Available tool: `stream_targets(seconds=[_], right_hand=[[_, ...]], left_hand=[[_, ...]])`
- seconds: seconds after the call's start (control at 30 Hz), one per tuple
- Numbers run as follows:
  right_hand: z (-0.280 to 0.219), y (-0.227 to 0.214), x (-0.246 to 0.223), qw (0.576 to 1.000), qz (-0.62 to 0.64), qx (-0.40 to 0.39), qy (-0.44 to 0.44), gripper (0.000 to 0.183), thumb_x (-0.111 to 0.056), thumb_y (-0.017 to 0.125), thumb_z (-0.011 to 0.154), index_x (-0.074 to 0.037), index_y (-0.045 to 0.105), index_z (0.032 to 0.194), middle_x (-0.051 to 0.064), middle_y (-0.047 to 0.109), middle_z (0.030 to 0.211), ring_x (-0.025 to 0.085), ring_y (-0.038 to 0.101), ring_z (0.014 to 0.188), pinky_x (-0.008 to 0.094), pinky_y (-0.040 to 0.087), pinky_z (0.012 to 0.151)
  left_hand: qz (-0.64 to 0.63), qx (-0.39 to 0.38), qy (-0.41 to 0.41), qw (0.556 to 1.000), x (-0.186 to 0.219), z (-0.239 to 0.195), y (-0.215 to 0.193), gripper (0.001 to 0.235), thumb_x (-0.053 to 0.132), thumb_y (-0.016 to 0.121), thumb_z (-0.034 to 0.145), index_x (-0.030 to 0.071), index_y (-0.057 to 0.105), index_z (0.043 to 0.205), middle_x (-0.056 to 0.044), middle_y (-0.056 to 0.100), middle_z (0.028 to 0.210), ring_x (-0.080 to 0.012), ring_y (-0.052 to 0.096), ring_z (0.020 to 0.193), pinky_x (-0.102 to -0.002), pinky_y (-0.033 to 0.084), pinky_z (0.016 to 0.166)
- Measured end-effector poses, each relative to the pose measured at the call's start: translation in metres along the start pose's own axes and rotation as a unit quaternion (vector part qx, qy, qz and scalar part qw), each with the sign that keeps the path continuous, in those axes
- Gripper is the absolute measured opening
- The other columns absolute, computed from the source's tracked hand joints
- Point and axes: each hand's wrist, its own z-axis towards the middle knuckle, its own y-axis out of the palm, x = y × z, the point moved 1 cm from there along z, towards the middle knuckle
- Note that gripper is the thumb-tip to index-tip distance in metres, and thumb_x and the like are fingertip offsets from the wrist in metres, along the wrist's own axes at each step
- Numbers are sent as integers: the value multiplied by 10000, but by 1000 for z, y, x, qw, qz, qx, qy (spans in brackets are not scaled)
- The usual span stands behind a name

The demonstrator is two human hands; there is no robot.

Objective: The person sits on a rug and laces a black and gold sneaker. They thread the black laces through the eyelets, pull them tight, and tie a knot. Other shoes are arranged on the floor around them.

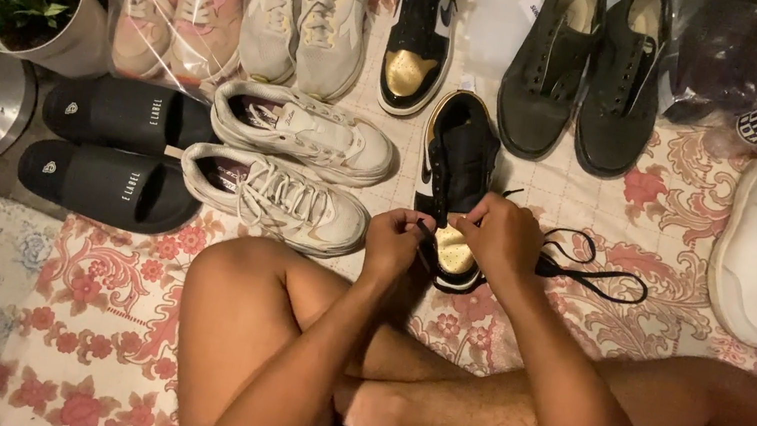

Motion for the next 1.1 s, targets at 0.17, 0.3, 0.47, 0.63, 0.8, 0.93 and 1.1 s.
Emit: stream_targets(seconds=[0.17,0.3,0.47,0.63,0.8,0.93,1.1], right_hand=[[3,4,9,999,-16,-15,33,289,-390,844,769,-135,708,766,125,725,709,407,715,842,511,562,742],[9,10,18,999,25,-17,44,291,-410,856,757,-163,705,780,89,727,698,347,731,796,455,565,702],[8,8,27,978,200,-55,33,188,-145,807,758,-44,657,811,141,677,579,191,662,461,284,517,464],[17,23,44,968,230,-77,63,199,-124,791,737,-28,641,824,132,685,587,159,643,440,278,497,404],[19,23,41,990,98,-31,94,327,-252,868,711,-73,656,884,121,731,771,294,739,800,425,576,658],[17,23,44,990,93,-33,99,379,-342,885,710,-80,664,873,119,729,781,295,737,787,402,566,639],[18,26,51,988,128,-35,78,395,-330,887,717,-37,658,850,147,687,730,323,724,746,412,544,606]], left_hand=[[-22,5,-6,1000,15,-5,-3,113,163,829,828,93,807,914,-44,676,690,-119,581,635,-249,504,619],[-45,29,-15,998,16,2,-5,225,152,902,737,72,787,913,-24,659,657,-106,570,586,-235,485,592],[-47,20,-16,999,22,-5,-11,221,145,902,752,58,796,926,-51,700,683,-116,607,636,-239,519,623],[-67,4,-33,997,20,-4,-11,213,133,889,766,52,806,944,-82,725,730,-131,644,706,-250,544,673],[-59,-6,-30,998,15,3,-11,215,122,896,760,45,808,940,-123,729,756,-164,673,731,-282,565,684],[0,11,-4,1000,12,7,-10,196,166,917,729,112,819,891,-105,731,717,-164,688,721,-288,549,687],[-31,2,7,999,16,3,-9,229,156,932,706,88,808,886,-75,733,694,-146,662,685,-266,537,671]])
